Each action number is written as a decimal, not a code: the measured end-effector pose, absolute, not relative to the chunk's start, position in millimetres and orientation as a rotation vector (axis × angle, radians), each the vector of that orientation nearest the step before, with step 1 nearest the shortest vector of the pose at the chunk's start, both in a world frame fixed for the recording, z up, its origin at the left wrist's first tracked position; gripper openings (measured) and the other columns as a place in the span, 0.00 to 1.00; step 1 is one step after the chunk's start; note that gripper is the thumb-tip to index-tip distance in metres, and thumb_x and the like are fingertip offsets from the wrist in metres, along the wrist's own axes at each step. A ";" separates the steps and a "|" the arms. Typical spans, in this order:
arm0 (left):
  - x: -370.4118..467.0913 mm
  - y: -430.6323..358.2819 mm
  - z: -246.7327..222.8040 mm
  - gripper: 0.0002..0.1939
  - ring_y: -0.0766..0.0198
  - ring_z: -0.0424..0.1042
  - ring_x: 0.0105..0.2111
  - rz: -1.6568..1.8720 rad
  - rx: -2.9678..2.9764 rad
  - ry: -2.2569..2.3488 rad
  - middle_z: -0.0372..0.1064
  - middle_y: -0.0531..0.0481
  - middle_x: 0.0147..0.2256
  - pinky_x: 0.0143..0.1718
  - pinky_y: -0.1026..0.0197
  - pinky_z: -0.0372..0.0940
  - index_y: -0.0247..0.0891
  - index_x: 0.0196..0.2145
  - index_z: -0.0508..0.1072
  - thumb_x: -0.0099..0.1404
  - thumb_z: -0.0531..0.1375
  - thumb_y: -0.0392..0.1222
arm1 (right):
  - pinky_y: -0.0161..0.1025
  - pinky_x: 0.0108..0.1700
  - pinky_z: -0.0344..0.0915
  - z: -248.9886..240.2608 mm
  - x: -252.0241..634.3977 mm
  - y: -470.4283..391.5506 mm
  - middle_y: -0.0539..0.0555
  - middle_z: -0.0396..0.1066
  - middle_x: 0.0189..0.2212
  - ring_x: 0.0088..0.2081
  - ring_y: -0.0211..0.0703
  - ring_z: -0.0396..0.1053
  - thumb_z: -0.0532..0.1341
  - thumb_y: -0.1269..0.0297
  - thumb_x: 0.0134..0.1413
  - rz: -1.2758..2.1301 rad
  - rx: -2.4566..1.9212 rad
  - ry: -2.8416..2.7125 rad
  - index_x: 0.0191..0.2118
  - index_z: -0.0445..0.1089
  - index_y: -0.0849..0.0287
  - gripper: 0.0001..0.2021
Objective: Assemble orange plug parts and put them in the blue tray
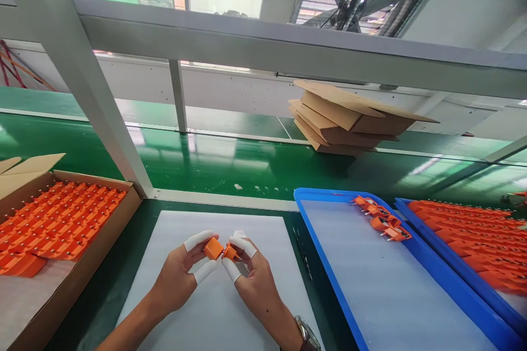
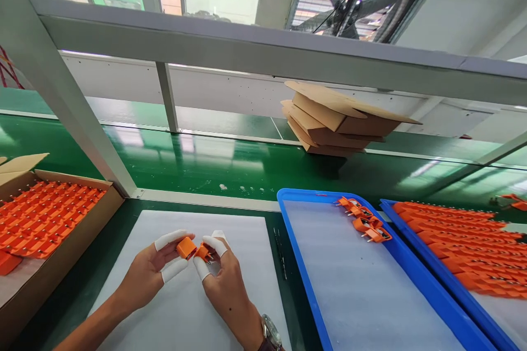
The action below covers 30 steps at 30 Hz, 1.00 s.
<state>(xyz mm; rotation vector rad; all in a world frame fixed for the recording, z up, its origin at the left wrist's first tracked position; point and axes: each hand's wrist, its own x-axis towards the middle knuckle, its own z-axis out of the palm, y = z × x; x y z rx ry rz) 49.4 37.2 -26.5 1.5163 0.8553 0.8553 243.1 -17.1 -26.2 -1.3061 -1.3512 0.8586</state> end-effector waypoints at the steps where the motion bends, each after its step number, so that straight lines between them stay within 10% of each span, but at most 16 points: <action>1: 49.3 38.1 -28.3 0.26 0.52 0.74 0.55 0.901 1.580 0.912 0.73 0.44 0.55 0.59 0.43 0.71 0.45 0.60 0.67 0.66 0.66 0.42 | 0.50 0.54 0.76 -25.7 244.0 -16.6 0.57 0.71 0.51 0.50 0.50 0.74 0.64 0.62 0.62 0.849 -1.317 -1.342 0.56 0.70 0.51 0.17; 10: 50.3 41.4 -26.1 0.29 0.58 0.74 0.45 1.226 2.157 0.828 0.74 0.46 0.46 0.47 0.53 0.74 0.47 0.63 0.64 0.67 0.65 0.37 | 0.44 0.49 0.78 -22.8 244.9 -12.9 0.56 0.72 0.48 0.49 0.48 0.73 0.62 0.58 0.65 0.840 -1.254 -1.394 0.53 0.73 0.50 0.13; 30: 44.2 42.8 -14.1 0.17 0.60 0.72 0.46 0.756 2.032 0.910 0.74 0.51 0.48 0.47 0.57 0.71 0.50 0.52 0.74 0.67 0.63 0.37 | 0.49 0.49 0.73 -9.7 251.4 -19.3 0.55 0.69 0.48 0.46 0.49 0.69 0.56 0.78 0.58 0.789 -1.310 -1.795 0.57 0.68 0.49 0.24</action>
